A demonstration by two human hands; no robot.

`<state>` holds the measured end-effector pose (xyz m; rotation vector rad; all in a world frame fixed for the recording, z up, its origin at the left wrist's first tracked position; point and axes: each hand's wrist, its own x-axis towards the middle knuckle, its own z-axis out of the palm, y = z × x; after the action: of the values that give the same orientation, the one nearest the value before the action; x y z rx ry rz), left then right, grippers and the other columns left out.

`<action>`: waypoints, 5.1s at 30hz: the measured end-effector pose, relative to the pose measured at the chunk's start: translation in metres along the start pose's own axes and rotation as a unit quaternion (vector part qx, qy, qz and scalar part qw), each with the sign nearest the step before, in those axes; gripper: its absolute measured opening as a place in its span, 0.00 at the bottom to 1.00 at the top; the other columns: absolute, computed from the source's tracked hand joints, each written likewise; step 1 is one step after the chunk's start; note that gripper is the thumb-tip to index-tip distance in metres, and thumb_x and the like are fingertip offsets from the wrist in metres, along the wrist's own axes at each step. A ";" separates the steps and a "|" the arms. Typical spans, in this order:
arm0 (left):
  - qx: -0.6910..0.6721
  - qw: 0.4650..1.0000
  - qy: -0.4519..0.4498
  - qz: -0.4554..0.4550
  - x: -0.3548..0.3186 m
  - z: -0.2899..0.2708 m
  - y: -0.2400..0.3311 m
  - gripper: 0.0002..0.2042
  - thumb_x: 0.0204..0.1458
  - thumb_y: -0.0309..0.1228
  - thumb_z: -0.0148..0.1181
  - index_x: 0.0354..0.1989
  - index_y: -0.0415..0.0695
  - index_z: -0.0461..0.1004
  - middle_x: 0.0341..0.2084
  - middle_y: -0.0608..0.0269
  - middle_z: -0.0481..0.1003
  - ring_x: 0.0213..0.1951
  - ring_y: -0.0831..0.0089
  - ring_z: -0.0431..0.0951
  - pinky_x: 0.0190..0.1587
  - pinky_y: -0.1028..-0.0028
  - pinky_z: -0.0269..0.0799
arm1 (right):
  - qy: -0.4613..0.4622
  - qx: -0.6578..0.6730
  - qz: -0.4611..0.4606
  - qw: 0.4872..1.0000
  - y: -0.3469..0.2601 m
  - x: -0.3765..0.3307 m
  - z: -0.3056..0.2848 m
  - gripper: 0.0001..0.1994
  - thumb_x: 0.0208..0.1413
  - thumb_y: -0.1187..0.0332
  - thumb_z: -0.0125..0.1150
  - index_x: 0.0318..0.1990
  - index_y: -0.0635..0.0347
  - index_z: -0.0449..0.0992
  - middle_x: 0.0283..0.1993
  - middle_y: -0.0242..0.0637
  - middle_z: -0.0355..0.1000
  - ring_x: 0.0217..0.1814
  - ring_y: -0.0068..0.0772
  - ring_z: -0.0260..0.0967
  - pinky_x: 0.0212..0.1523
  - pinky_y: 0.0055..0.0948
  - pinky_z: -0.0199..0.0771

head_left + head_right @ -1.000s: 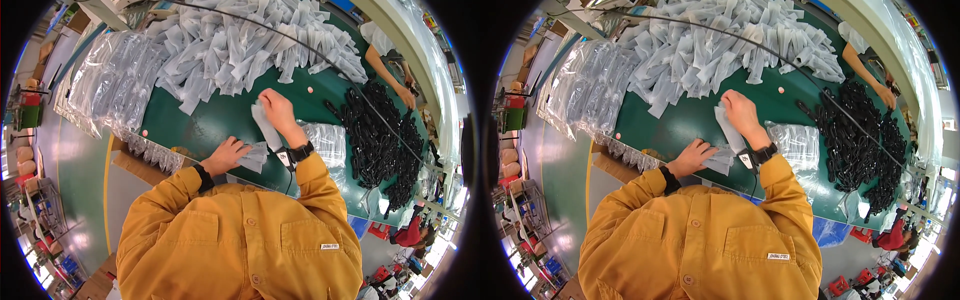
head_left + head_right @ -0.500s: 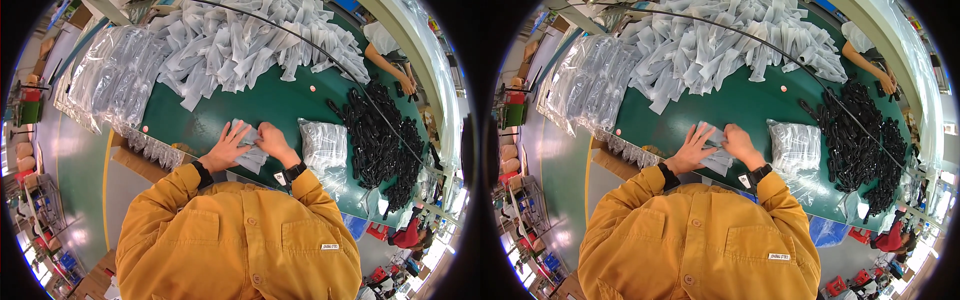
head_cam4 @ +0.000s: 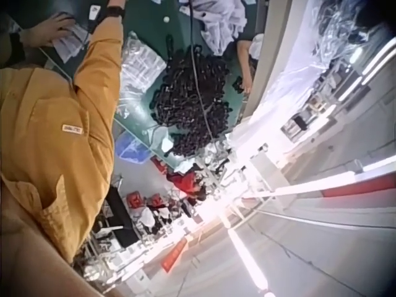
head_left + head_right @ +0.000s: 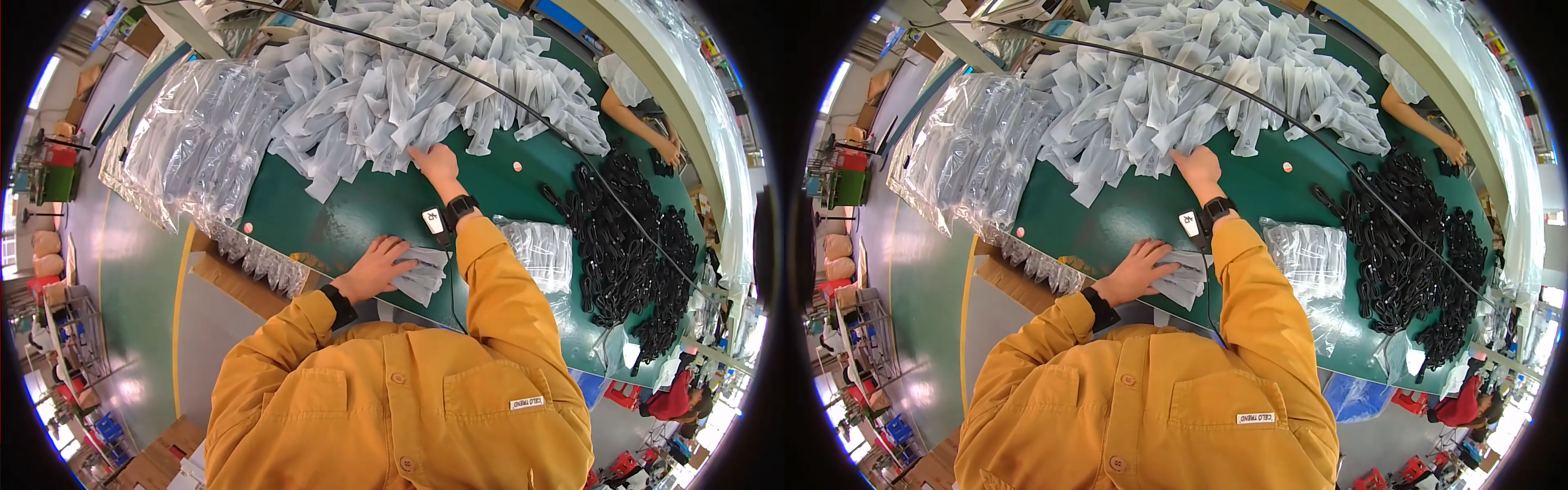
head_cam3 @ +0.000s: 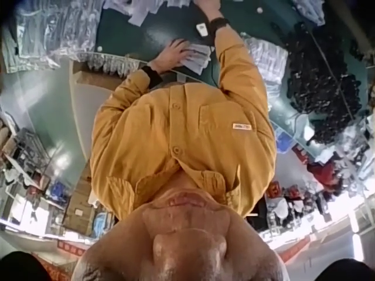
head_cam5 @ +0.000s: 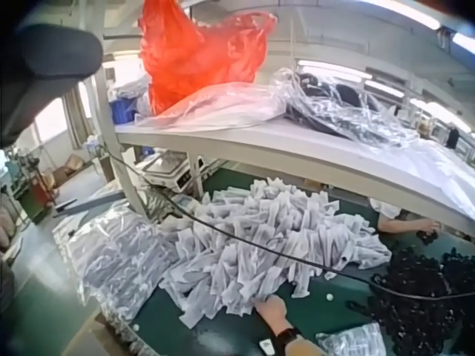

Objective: The person gathers several small white pouches by hand, stacks them together, and slides the stack into a larger clear plastic bag, repeating this process multiple times.

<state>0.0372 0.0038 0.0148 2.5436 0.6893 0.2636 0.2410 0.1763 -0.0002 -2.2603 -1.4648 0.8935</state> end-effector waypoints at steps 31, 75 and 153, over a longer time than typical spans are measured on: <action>-0.025 0.999 -0.013 0.017 0.015 -0.001 -0.012 0.44 0.31 0.32 0.72 0.63 0.44 0.59 0.58 0.56 0.61 0.61 0.56 0.59 0.64 0.56 0.51 | 0.114 -0.091 -0.364 0.920 0.062 -0.121 -0.027 0.22 0.46 0.66 0.67 0.50 0.58 0.71 0.39 0.43 0.71 0.46 0.50 0.69 0.44 0.40 0.71; -0.156 0.956 0.055 0.242 0.102 0.021 0.110 0.33 0.42 0.46 0.69 0.54 0.41 0.66 0.47 0.51 0.64 0.50 0.52 0.65 0.55 0.58 0.62 | -0.089 0.264 -0.002 0.960 0.237 -0.433 -0.131 0.40 0.43 0.55 0.73 0.64 0.59 0.64 0.56 0.44 0.66 0.58 0.39 0.65 0.58 0.34 0.64; -0.782 0.566 0.186 -0.184 -0.028 -0.073 -0.114 0.17 0.61 0.29 0.49 0.58 0.39 0.63 0.45 0.58 0.72 0.50 0.64 0.74 0.52 0.63 0.71 | 0.179 -0.170 -0.311 0.918 -0.099 -0.006 0.035 0.26 0.49 0.57 0.63 0.57 0.49 0.69 0.65 0.34 0.61 0.70 0.53 0.50 0.62 0.55 0.57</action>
<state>-0.0575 0.1046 0.0191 0.5767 0.6012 0.8038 0.1468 0.2107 0.0303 -1.8111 -2.0723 0.0322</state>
